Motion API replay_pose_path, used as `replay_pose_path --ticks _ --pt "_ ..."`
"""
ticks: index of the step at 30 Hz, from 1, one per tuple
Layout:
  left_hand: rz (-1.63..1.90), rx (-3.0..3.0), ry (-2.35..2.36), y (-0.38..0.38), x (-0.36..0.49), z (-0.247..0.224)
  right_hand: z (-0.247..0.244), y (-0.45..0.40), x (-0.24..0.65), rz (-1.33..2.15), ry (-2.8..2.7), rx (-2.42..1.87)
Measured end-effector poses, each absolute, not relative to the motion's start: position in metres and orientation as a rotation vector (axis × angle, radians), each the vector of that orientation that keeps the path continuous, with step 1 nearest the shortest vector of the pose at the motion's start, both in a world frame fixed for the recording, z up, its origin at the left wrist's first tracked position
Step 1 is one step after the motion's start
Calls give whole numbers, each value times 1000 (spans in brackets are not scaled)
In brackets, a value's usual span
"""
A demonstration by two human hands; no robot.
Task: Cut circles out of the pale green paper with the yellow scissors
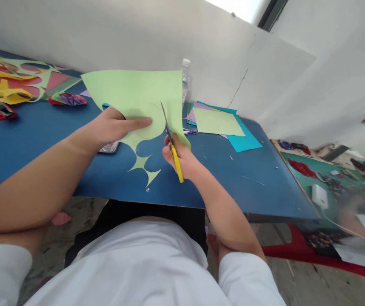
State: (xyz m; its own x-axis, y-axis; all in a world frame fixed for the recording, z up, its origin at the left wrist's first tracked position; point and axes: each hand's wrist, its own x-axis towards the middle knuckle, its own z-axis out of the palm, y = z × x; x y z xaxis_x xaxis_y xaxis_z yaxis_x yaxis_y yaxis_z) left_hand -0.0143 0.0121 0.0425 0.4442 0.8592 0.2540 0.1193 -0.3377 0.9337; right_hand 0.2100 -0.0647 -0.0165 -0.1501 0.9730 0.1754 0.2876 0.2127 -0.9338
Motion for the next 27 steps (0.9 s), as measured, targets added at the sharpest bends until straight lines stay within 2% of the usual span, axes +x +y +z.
replay_pose_path --ticks 15,27 --pt "956 1873 786 10 -15 43 -25 -60 213 869 -1783 -1074" --pt "886 1966 830 20 -19 42 -27 -57 217 1048 -1718 -1045"
